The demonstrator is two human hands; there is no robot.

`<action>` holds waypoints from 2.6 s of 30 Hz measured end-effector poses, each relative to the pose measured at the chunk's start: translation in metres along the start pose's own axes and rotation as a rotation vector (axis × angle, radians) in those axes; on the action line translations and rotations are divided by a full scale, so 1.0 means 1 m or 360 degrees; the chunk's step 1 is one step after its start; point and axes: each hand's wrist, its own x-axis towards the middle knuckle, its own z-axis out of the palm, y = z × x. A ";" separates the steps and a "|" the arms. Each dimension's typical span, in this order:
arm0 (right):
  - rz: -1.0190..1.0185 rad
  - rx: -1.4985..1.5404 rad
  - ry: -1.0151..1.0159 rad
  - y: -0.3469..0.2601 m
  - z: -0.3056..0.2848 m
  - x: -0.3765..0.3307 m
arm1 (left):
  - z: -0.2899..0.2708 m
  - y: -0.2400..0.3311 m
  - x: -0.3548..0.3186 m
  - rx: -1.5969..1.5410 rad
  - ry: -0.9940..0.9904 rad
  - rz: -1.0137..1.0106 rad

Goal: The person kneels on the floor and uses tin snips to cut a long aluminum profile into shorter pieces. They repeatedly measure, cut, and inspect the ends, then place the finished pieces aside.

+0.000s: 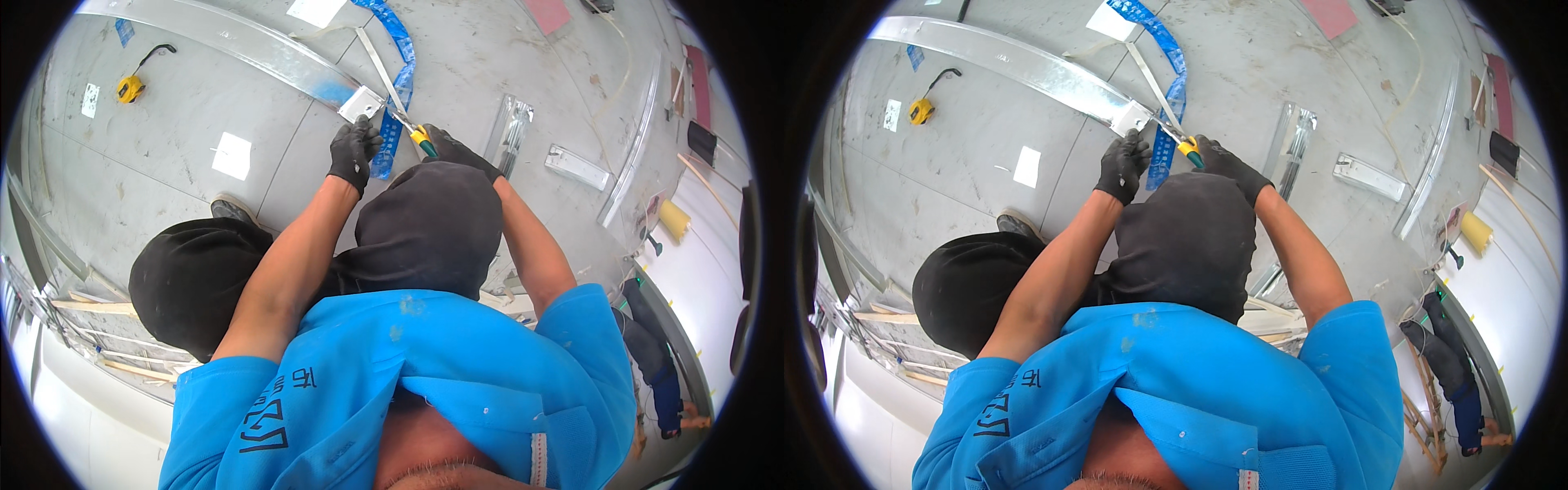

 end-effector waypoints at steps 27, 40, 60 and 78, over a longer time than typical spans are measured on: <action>0.0303 0.0295 0.0089 0.003 0.001 0.015 | -0.010 -0.015 -0.009 0.0348 -0.0214 -0.0145; 0.0198 -0.0210 0.0309 -0.016 0.010 0.002 | 0.031 -0.037 -0.011 0.0344 -0.0641 -0.0393; 0.0016 -0.0398 0.0228 -0.018 0.007 0.002 | 0.022 -0.045 0.011 0.0796 -0.0332 -0.0098; 0.0228 0.0371 -0.0394 -0.015 -0.035 0.008 | 0.017 -0.018 -0.012 0.0341 -0.0226 -0.0151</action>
